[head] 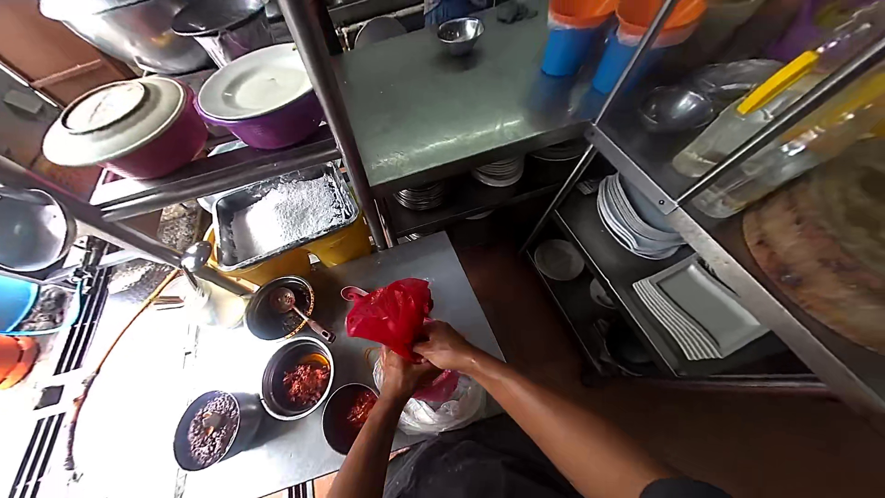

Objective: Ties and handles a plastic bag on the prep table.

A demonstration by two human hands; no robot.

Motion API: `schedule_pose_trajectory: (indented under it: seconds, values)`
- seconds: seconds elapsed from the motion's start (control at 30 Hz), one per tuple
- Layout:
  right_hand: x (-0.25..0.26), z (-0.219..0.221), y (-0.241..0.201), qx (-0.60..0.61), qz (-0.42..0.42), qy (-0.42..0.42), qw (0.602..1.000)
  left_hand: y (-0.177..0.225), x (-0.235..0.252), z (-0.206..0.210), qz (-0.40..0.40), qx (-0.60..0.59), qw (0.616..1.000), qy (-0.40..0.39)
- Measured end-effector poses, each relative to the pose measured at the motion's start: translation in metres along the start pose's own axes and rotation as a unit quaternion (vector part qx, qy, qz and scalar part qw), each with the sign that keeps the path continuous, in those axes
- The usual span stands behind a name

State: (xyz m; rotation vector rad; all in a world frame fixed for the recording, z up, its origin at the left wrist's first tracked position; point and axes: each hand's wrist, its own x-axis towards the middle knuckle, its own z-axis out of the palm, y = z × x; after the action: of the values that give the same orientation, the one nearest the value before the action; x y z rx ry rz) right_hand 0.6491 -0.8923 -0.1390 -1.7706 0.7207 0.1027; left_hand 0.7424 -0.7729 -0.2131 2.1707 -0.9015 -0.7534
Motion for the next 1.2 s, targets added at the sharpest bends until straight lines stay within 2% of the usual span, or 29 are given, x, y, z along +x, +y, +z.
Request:
schedule_pose_trajectory:
  seconds: [0.1,0.13,0.2,0.27,0.37,0.4,0.43,0.5,0.57,0.63,0.7,0.77,0.93,1.13,1.2]
  values:
    - [-0.012,0.005,-0.002,0.156,-0.033,-0.026,0.987,0.003,0.002,-0.006,-0.016,-0.169,0.983,0.070]
    - [-0.018,0.008,0.001,0.173,-0.051,-0.027,0.983,0.004,0.001,-0.010,-0.029,-0.212,0.974,0.080]
    - [-0.029,0.017,0.019,0.099,-0.077,0.040,0.991,0.008,0.000,-0.020,-0.060,-0.255,0.961,0.088]
    - [-0.036,0.025,0.041,-0.027,-0.055,0.104,0.993,0.016,0.000,-0.033,-0.069,-0.274,0.954,0.097]
    - [-0.049,0.030,0.052,-0.143,-0.045,0.101,0.983,0.035,-0.003,-0.053,-0.033,-0.280,0.954,0.099]
    - [-0.053,0.032,0.049,-0.144,-0.064,0.127,0.979,0.042,-0.005,-0.057,-0.014,-0.279,0.955,0.101]
    - [-0.057,0.035,0.047,-0.126,-0.097,0.188,0.969,0.045,-0.006,-0.060,0.007,-0.279,0.955,0.100]
    - [-0.056,0.032,0.046,-0.092,-0.173,0.330,0.923,0.049,-0.004,-0.065,0.046,-0.278,0.955,0.094]
    - [-0.052,0.016,0.047,-0.077,-0.196,0.396,0.894,0.048,0.000,-0.068,0.076,-0.267,0.957,0.083]
    - [-0.045,0.000,0.052,-0.031,-0.137,0.366,0.920,0.051,-0.002,-0.068,0.073,-0.240,0.963,0.095]
    - [-0.037,-0.012,0.052,0.066,-0.052,0.258,0.962,0.058,-0.005,-0.067,0.051,-0.206,0.973,0.092]
    - [-0.029,-0.011,0.055,0.115,-0.012,0.191,0.975,0.064,-0.007,-0.062,0.034,-0.181,0.980,0.077]
    - [-0.030,0.002,0.045,0.019,0.030,0.209,0.977,0.057,-0.007,-0.040,-0.020,-0.117,0.989,0.088]
    - [-0.027,0.002,0.065,-0.165,0.186,0.084,0.965,0.040,-0.006,-0.015,-0.077,-0.045,0.995,0.053]
    - [-0.033,-0.003,0.064,-0.172,0.184,0.083,0.964,0.035,-0.007,-0.012,-0.084,-0.001,0.996,0.036]
